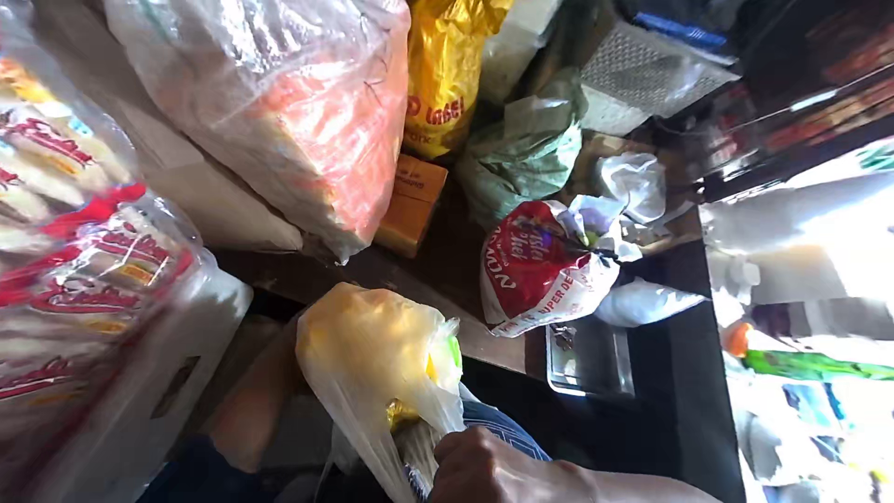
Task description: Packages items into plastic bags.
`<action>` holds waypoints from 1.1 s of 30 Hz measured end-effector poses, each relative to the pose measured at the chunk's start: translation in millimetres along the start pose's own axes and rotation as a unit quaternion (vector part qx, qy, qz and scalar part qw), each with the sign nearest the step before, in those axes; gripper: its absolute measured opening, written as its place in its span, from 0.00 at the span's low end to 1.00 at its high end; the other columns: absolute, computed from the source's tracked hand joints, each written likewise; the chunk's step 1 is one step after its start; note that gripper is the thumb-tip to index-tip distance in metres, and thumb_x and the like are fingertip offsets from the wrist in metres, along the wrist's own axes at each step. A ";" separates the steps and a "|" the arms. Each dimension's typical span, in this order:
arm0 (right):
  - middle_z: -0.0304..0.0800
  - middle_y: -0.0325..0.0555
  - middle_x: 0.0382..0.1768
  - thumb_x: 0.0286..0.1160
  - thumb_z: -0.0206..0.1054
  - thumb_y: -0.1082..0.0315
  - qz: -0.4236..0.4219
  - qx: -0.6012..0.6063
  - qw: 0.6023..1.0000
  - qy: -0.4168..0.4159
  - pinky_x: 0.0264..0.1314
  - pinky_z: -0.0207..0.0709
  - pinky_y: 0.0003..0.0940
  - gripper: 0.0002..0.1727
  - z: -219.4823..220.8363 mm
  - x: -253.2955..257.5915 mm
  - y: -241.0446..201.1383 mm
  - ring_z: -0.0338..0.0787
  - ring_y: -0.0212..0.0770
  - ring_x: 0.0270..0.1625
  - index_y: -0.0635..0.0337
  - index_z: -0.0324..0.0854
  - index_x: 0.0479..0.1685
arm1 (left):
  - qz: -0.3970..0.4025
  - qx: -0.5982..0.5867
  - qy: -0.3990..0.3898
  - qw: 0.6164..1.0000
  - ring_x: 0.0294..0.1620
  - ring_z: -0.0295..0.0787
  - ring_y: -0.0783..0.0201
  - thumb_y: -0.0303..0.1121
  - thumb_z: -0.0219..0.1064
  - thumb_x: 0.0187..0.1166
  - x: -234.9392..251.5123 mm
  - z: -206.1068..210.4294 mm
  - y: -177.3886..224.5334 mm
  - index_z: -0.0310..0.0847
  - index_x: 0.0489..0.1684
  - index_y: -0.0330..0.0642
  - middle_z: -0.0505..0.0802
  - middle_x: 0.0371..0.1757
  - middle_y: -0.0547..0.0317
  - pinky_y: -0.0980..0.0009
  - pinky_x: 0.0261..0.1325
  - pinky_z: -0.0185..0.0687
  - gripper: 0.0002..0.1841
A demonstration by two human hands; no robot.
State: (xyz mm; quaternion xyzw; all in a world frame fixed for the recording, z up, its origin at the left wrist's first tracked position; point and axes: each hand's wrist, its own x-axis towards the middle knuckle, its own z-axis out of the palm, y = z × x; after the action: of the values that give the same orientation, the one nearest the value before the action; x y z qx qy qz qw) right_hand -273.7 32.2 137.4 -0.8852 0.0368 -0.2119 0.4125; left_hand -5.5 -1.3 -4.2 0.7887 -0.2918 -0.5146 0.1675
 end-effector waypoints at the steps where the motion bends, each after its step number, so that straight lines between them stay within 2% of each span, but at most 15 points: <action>1: 0.75 0.50 0.11 0.69 0.62 0.66 0.002 -0.002 1.000 -0.004 0.26 0.69 0.41 0.17 -0.7 -1.6 0.5 0.80 0.48 0.18 0.61 0.76 0.12 | 0.004 0.020 0.033 0.999 0.73 0.79 0.59 0.28 0.45 0.95 4.9 5.0 0.5 0.71 0.77 0.26 0.82 0.76 0.40 0.69 0.78 0.67 0.20; 3: 0.74 0.48 0.10 0.70 0.63 0.66 0.012 -0.001 1.000 -0.015 0.25 0.68 0.41 0.17 -4.5 -6.4 0.7 0.78 0.48 0.17 0.60 0.75 0.12 | 0.057 0.114 -0.032 0.991 0.67 0.82 0.66 0.29 0.43 0.96 27.6 1.3 1.1 0.72 0.74 0.29 0.85 0.70 0.46 0.74 0.71 0.72 0.19; 5: 0.72 0.48 0.10 0.76 0.63 0.64 0.028 -0.003 0.999 -0.022 0.25 0.68 0.40 0.20 -8.2 -13.8 0.9 0.77 0.47 0.17 0.59 0.74 0.12 | 0.308 0.116 -0.052 0.943 0.45 0.87 0.61 0.29 0.46 0.92 99.5 8.9 -47.0 0.77 0.53 0.19 0.88 0.46 0.36 0.76 0.47 0.82 0.17; 6: 0.72 0.47 0.10 0.79 0.63 0.62 0.034 -0.010 0.999 -0.023 0.25 0.68 0.40 0.22 -10.4 -16.9 1.0 0.77 0.47 0.17 0.58 0.74 0.12 | 0.257 0.123 -0.112 0.952 0.57 0.87 0.53 0.29 0.46 0.94 109.4 2.6 -42.4 0.75 0.63 0.16 0.87 0.58 0.28 0.65 0.62 0.80 0.19; 7: 0.72 0.46 0.10 0.82 0.63 0.61 0.037 -0.018 0.999 -0.021 0.25 0.68 0.39 0.24 -12.6 -19.4 1.5 0.76 0.46 0.17 0.58 0.73 0.11 | 0.203 0.104 -0.134 0.964 0.59 0.84 0.55 0.28 0.47 0.94 113.3 -2.2 -38.6 0.75 0.65 0.18 0.87 0.60 0.32 0.64 0.67 0.76 0.18; 9: 0.71 0.45 0.10 0.84 0.63 0.62 0.046 -0.034 0.998 -0.010 0.25 0.70 0.37 0.25 -16.4 -24.6 2.8 0.76 0.44 0.16 0.58 0.74 0.11 | 0.182 0.075 -0.163 0.967 0.42 0.82 0.76 0.29 0.49 0.92 115.9 -16.9 -41.3 0.79 0.54 0.30 0.87 0.44 0.57 0.76 0.53 0.80 0.13; 11: 0.71 0.45 0.11 0.83 0.63 0.64 0.053 -0.036 0.998 -0.006 0.27 0.70 0.36 0.24 -20.2 -30.5 5.7 0.75 0.44 0.17 0.58 0.73 0.12 | 0.170 0.023 -0.238 0.956 0.42 0.83 0.71 0.27 0.53 0.91 108.9 -38.3 -39.6 0.82 0.57 0.29 0.89 0.44 0.54 0.69 0.54 0.81 0.13; 14: 0.71 0.45 0.12 0.82 0.63 0.65 0.049 -0.043 0.998 -0.009 0.30 0.72 0.35 0.22 -22.0 -35.1 13.2 0.75 0.43 0.19 0.57 0.72 0.13 | 0.212 -0.092 -0.232 0.945 0.41 0.89 0.74 0.24 0.58 0.83 94.0 -66.8 -62.5 0.83 0.65 0.37 0.94 0.46 0.59 0.74 0.48 0.87 0.16; 16: 0.72 0.44 0.12 0.82 0.64 0.66 0.044 -0.040 0.998 -0.011 0.29 0.72 0.34 0.22 -22.4 -34.0 20.0 0.76 0.42 0.19 0.57 0.73 0.13 | 0.253 -0.047 -0.239 0.937 0.52 0.91 0.68 0.28 0.64 0.77 93.3 -72.8 -74.2 0.77 0.79 0.42 0.93 0.59 0.55 0.68 0.58 0.88 0.27; 21: 0.72 0.44 0.12 0.81 0.62 0.67 0.028 -0.012 0.999 -0.041 0.30 0.73 0.34 0.20 -21.6 -22.2 30.6 0.76 0.43 0.19 0.57 0.74 0.14 | 0.290 0.138 -0.135 0.937 0.78 0.81 0.53 0.19 0.66 0.78 71.6 -37.4 -39.8 0.62 0.90 0.39 0.80 0.82 0.44 0.55 0.82 0.71 0.36; 23: 0.74 0.45 0.13 0.78 0.61 0.67 0.009 -0.003 0.998 -0.062 0.30 0.73 0.37 0.18 -18.7 -13.5 33.9 0.78 0.45 0.20 0.58 0.76 0.15 | 0.306 0.119 -0.093 0.940 0.74 0.85 0.49 0.17 0.66 0.77 87.0 -32.4 -33.7 0.72 0.83 0.36 0.85 0.76 0.41 0.50 0.79 0.74 0.30; 25: 0.77 0.46 0.13 0.75 0.62 0.66 -0.013 -0.001 0.996 -0.087 0.30 0.76 0.39 0.16 -13.5 -4.2 34.9 0.81 0.46 0.20 0.58 0.79 0.17 | 0.302 0.118 -0.055 0.944 0.60 0.90 0.41 0.22 0.69 0.78 123.0 -28.0 -30.3 0.86 0.65 0.29 0.93 0.58 0.34 0.42 0.69 0.79 0.17; 28: 0.78 0.47 0.13 0.72 0.63 0.65 -0.040 -0.012 0.993 -0.113 0.28 0.75 0.41 0.16 -7.5 9.2 37.0 0.82 0.47 0.20 0.58 0.80 0.15 | 0.217 0.252 -0.112 0.936 0.63 0.86 0.31 0.24 0.66 0.83 164.8 -13.5 -4.7 0.89 0.51 0.24 0.91 0.54 0.26 0.36 0.71 0.72 0.11; 30: 0.78 0.47 0.13 0.70 0.64 0.64 -0.046 -0.015 0.992 -0.117 0.26 0.74 0.41 0.16 -5.3 13.3 39.7 0.82 0.47 0.19 0.59 0.79 0.14 | 0.260 0.223 -0.111 0.933 0.55 0.90 0.36 0.24 0.69 0.78 181.4 2.4 7.5 0.91 0.46 0.26 0.93 0.48 0.31 0.37 0.64 0.77 0.09; 33: 0.78 0.47 0.13 0.69 0.64 0.64 -0.023 -0.012 0.995 -0.098 0.24 0.73 0.40 0.14 -4.0 13.8 41.7 0.82 0.47 0.19 0.59 0.79 0.16 | 0.356 0.051 -0.097 0.928 0.46 0.92 0.53 0.20 0.70 0.74 183.2 18.1 17.8 0.90 0.49 0.28 0.95 0.45 0.41 0.51 0.57 0.84 0.09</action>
State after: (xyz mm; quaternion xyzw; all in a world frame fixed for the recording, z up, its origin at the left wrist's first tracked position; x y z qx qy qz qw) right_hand -258.2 -1.3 113.3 -0.9071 -0.0217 -0.1329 0.3987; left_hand 27.8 -130.3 -132.4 0.5867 -0.5940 -0.4797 0.2699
